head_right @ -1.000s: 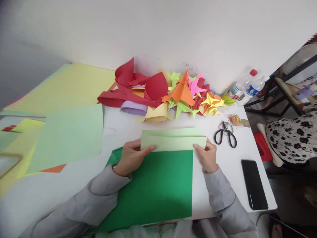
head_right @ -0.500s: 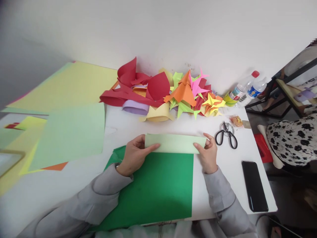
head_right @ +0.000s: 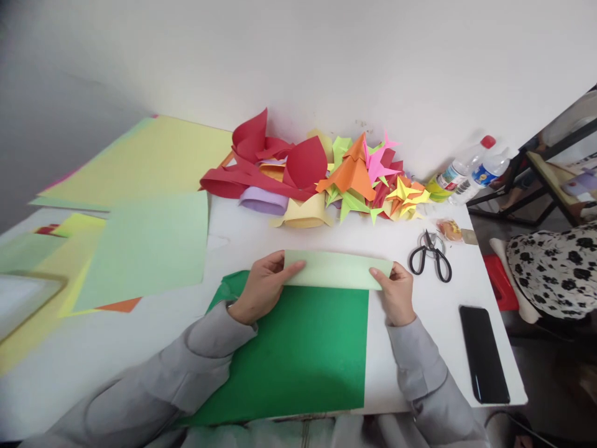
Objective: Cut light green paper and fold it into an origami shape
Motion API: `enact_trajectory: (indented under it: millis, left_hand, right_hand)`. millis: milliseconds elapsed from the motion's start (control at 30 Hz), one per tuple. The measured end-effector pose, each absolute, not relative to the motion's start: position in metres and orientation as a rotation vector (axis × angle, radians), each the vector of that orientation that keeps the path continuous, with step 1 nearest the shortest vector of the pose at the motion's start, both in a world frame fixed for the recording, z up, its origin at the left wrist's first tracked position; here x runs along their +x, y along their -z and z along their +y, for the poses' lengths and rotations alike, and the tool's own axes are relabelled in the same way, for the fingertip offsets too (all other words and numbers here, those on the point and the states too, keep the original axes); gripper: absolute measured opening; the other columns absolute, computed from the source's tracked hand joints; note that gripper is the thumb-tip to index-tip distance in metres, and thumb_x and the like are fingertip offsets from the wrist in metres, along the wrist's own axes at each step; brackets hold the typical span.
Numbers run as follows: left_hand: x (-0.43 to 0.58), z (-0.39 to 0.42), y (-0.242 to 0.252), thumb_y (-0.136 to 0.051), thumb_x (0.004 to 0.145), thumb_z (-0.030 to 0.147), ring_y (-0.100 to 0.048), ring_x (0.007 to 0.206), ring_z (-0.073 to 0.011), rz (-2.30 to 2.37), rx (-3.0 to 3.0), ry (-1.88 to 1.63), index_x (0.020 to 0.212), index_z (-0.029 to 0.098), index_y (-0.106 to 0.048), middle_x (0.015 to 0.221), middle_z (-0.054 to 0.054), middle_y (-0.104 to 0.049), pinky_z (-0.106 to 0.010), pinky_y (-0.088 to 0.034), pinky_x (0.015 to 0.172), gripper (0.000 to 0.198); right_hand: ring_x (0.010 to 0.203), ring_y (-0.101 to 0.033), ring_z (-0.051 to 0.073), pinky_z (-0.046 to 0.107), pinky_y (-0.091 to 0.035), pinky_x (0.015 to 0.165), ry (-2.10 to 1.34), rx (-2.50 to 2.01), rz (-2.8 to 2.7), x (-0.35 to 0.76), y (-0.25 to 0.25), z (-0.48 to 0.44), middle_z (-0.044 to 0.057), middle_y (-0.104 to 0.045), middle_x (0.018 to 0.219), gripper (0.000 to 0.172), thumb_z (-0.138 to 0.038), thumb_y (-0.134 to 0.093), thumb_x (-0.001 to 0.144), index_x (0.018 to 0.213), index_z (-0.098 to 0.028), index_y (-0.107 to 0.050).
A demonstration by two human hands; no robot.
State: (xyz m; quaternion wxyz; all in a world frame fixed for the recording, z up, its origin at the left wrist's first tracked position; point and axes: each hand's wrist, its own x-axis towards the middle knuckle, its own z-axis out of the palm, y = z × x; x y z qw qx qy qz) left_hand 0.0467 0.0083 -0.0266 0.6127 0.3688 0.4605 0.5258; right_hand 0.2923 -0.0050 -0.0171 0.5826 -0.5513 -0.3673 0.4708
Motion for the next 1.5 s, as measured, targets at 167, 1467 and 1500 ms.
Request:
enact_trajectory:
  millis: [167, 1467, 1500]
  left_hand:
    - [0.0474, 0.0086, 0.0255, -0.076, 0.064, 0.034, -0.051, 0.060, -0.0101, 1.094, 0.850, -1.218, 0.071, 0.015, -0.063, 0.065, 0.002, -0.060, -0.023, -0.039, 0.056, 0.025]
    - [0.0461, 0.0084, 0.0237, -0.076, 0.064, 0.036, -0.052, 0.062, -0.0121, 1.151, 0.909, -1.228, 0.072, 0.016, -0.064, 0.066, 0.002, -0.060, -0.024, -0.042, 0.058, 0.025]
    - [0.0461, 0.0084, 0.0235, -0.076, 0.064, 0.036, -0.052, 0.061, -0.0120, 1.151, 0.908, -1.232, 0.072, 0.016, -0.064, 0.066, 0.002, -0.060, -0.024, -0.042, 0.058, 0.025]
  right_hand:
    - [0.062, -0.060, 0.014, 0.028, -0.048, 0.060, -1.078, -1.299, -0.862, 0.2920, 0.0159, -0.0054, 0.001, -0.071, 0.071, 0.023, -0.024, -0.082, 0.057, 0.075, -0.018, -0.070]
    - [0.055, -0.054, 0.011, 0.025, -0.043, 0.052, -1.129, -1.288, -0.911, 0.2920, 0.0200, -0.0053, -0.002, -0.065, 0.063, 0.022, -0.030, -0.081, 0.060, 0.067, -0.018, -0.064]
    - [0.053, -0.052, 0.011, 0.024, -0.041, 0.051, -1.118, -1.294, -0.917, 0.2923, 0.0204, -0.0052, -0.003, -0.062, 0.060, 0.023, -0.030, -0.081, 0.059, 0.065, -0.018, -0.062]
